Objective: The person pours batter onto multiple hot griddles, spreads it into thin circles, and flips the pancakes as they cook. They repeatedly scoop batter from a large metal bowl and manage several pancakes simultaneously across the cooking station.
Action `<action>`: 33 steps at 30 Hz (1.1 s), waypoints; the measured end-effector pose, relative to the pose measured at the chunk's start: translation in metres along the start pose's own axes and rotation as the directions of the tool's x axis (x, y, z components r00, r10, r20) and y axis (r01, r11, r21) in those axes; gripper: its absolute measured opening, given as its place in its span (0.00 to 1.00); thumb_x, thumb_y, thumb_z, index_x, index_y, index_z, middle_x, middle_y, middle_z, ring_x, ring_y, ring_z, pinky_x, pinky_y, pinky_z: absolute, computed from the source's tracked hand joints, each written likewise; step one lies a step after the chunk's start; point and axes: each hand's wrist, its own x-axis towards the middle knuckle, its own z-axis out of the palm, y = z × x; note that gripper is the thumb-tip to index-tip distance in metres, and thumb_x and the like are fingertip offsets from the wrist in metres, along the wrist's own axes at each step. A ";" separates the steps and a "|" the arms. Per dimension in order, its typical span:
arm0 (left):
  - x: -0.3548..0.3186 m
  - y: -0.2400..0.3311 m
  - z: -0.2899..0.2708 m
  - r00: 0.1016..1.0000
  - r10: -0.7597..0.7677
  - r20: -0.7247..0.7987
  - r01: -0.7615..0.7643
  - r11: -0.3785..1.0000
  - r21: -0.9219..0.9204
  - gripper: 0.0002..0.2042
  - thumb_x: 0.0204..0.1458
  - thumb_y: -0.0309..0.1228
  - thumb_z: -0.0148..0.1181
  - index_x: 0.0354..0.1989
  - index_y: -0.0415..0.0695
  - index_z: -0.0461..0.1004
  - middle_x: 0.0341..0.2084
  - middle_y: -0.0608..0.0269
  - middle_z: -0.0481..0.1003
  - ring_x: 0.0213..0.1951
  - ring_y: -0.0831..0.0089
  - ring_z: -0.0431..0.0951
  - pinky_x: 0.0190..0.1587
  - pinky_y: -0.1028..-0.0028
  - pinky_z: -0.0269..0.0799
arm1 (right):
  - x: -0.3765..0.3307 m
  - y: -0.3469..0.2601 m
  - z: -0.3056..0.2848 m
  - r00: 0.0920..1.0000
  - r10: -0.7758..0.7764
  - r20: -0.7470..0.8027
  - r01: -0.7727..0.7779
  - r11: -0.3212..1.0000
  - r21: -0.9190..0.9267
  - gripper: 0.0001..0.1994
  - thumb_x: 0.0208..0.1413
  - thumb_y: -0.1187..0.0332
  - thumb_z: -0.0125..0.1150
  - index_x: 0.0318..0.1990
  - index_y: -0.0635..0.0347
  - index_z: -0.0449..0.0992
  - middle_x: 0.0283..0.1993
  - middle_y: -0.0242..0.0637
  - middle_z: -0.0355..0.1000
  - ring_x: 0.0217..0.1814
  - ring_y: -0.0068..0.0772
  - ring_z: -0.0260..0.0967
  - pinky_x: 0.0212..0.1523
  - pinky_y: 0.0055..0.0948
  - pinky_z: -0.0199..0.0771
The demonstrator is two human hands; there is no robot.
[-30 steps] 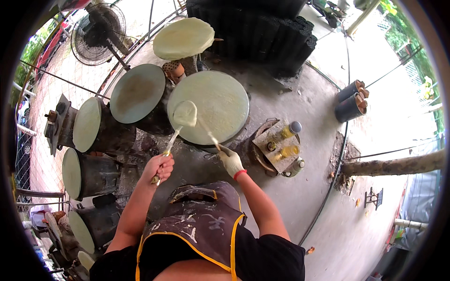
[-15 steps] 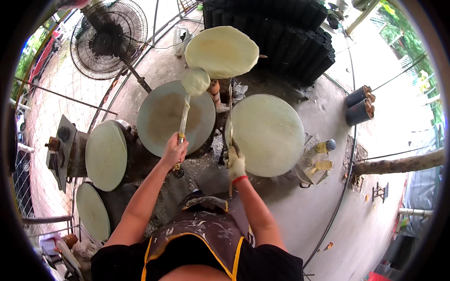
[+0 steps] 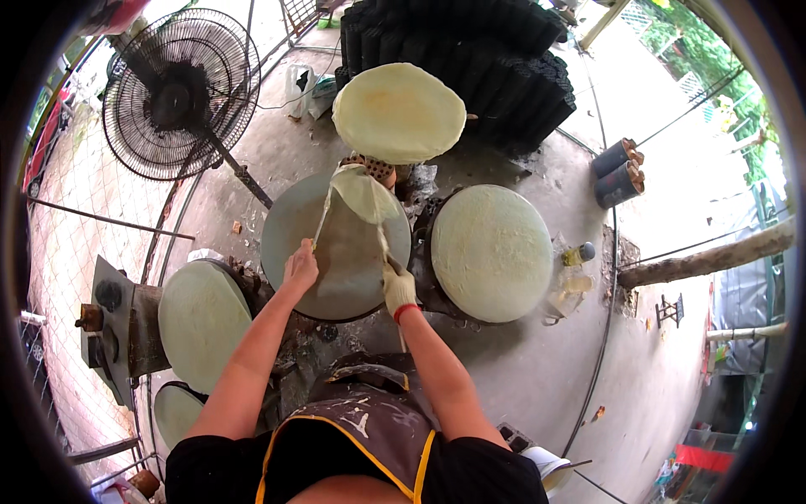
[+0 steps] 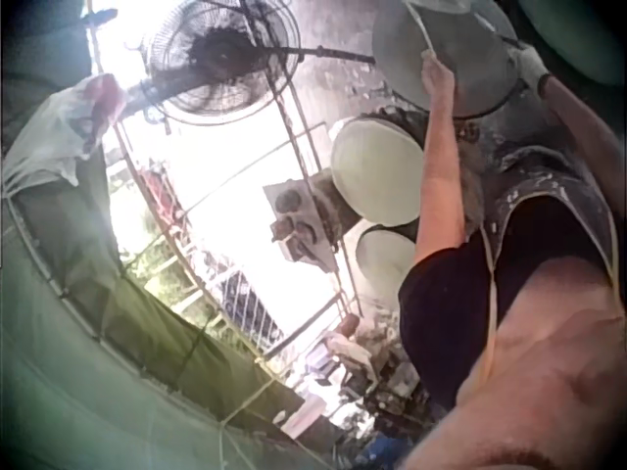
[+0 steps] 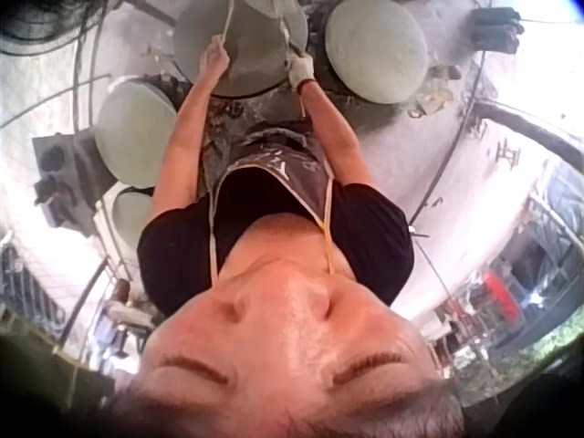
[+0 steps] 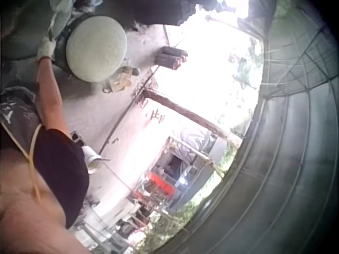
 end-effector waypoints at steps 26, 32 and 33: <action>-0.076 -0.081 -0.079 0.977 0.008 -0.213 0.048 0.965 0.258 0.29 0.44 0.18 0.49 0.57 0.57 0.63 0.34 0.55 0.62 0.39 0.55 0.69 0.38 0.61 0.68 | 0.030 0.015 0.055 0.930 -0.271 0.247 0.346 0.870 -0.351 0.16 0.56 0.67 0.51 0.50 0.61 0.72 0.26 0.27 0.69 0.22 0.17 0.59 0.24 0.19 0.60; -0.101 -0.088 -0.092 0.982 -0.106 -0.155 0.140 0.964 0.227 0.29 0.45 0.20 0.49 0.58 0.60 0.63 0.34 0.55 0.62 0.37 0.56 0.69 0.36 0.60 0.68 | 0.054 0.032 0.032 0.731 -0.655 0.190 0.631 0.543 -0.554 0.18 0.55 0.62 0.52 0.50 0.59 0.73 0.23 0.29 0.69 0.19 0.21 0.60 0.23 0.21 0.61; -0.107 -0.090 -0.091 0.979 -0.097 -0.180 0.136 0.965 0.222 0.28 0.45 0.20 0.49 0.57 0.60 0.63 0.33 0.55 0.62 0.36 0.56 0.69 0.36 0.60 0.67 | 0.041 0.019 0.056 0.740 -0.600 0.303 0.656 0.546 -0.521 0.18 0.56 0.60 0.52 0.50 0.59 0.73 0.25 0.25 0.69 0.22 0.15 0.61 0.23 0.17 0.60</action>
